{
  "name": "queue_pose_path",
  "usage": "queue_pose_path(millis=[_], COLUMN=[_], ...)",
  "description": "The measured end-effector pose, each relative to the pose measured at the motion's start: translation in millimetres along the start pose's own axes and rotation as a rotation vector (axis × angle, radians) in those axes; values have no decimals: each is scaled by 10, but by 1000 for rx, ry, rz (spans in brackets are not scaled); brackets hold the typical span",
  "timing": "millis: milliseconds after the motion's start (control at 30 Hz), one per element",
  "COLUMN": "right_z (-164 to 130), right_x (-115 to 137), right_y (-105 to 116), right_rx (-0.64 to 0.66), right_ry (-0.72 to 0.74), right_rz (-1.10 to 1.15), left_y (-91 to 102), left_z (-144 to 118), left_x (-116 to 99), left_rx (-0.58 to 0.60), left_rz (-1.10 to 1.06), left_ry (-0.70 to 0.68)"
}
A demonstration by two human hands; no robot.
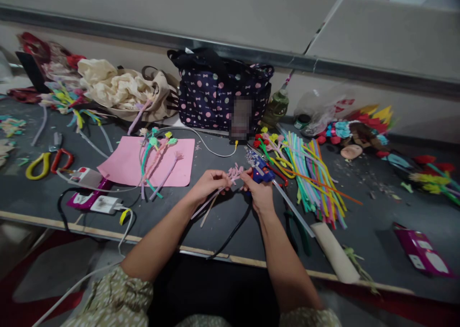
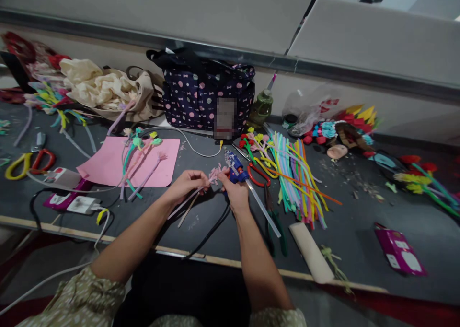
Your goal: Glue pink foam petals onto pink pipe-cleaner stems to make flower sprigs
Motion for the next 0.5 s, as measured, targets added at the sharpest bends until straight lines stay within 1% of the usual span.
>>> queue_pose_path(millis=[233,500], right_z=[12,-1], right_x=[-47,1], right_y=[25,15], right_rx=[21,18], right_ry=[10,5], right_rz=[-37,-63], left_y=[-3,-18], left_z=[-9,-23], left_x=[-7,-25], left_rx=[5,12], left_rz=[16,23], left_ry=[2,6])
Point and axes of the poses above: each hand's wrist, its own z-axis towards the middle knuckle, its own y-axis out of the back of the hand, x = y × z, the point moved 7 cm from there along z, towards the middle knuckle, and after that the axes turned 2 degrees about z, right-handed, at the moved point
